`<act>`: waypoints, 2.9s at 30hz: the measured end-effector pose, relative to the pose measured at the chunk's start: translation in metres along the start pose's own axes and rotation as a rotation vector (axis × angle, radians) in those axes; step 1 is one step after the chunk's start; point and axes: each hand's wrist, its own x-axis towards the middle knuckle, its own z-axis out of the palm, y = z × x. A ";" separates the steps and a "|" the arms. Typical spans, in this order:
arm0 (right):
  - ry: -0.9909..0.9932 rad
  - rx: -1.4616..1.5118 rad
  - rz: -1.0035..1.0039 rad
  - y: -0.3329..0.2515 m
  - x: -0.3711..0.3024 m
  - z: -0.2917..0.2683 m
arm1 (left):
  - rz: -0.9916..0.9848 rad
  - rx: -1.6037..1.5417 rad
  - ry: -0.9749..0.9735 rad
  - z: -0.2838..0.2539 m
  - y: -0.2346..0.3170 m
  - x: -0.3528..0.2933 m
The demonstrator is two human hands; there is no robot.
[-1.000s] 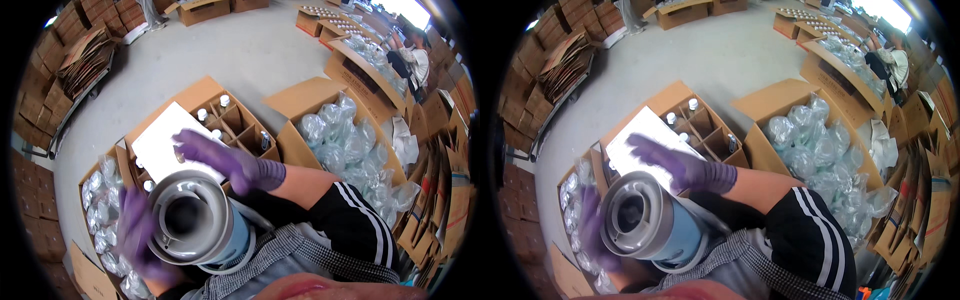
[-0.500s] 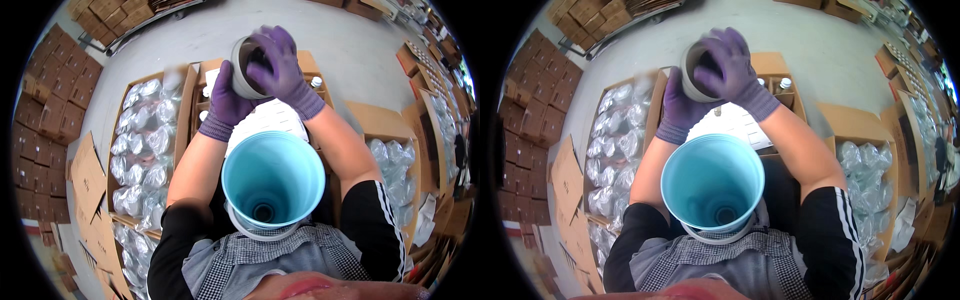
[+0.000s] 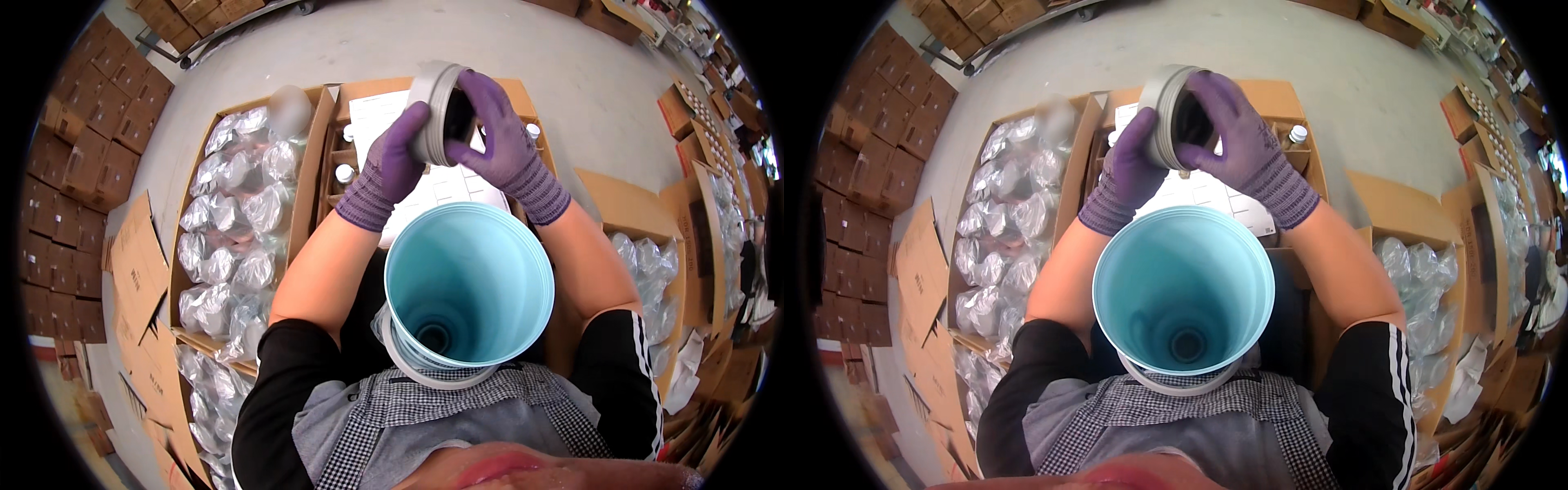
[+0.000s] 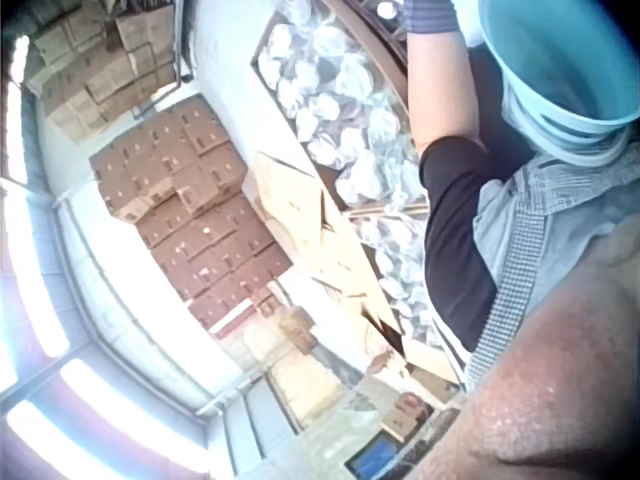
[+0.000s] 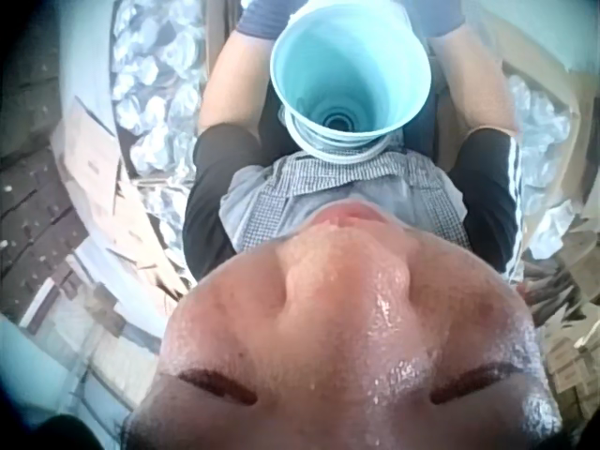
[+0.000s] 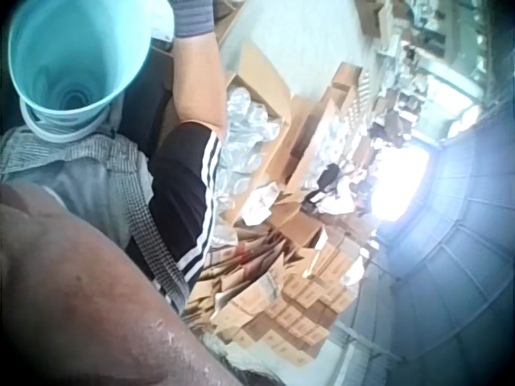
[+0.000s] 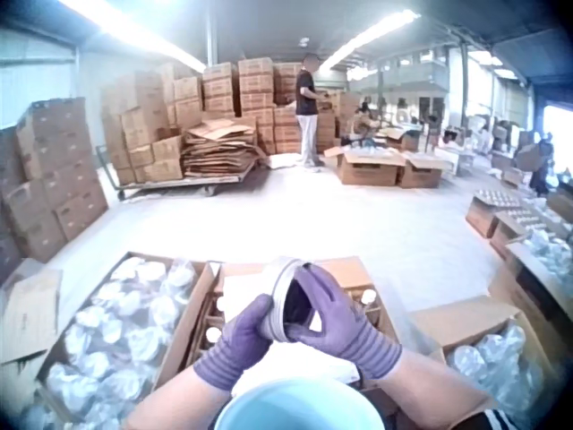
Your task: The person removes a pink container from a plastic bag, inserts a metallic liner into it, and closes the lid before repeating the process with a blue container and placing both into a large box.
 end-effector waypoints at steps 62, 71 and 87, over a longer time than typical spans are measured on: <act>-0.735 -0.711 0.960 0.271 -0.087 0.043 | 0.153 0.198 -0.516 0.021 0.016 -0.010; -0.717 -0.723 0.832 0.252 -0.069 0.013 | 0.078 0.037 -0.425 0.011 0.002 -0.002; -0.311 -0.235 -0.602 -0.100 0.019 -0.161 | 0.099 -0.585 -0.307 0.030 0.049 0.086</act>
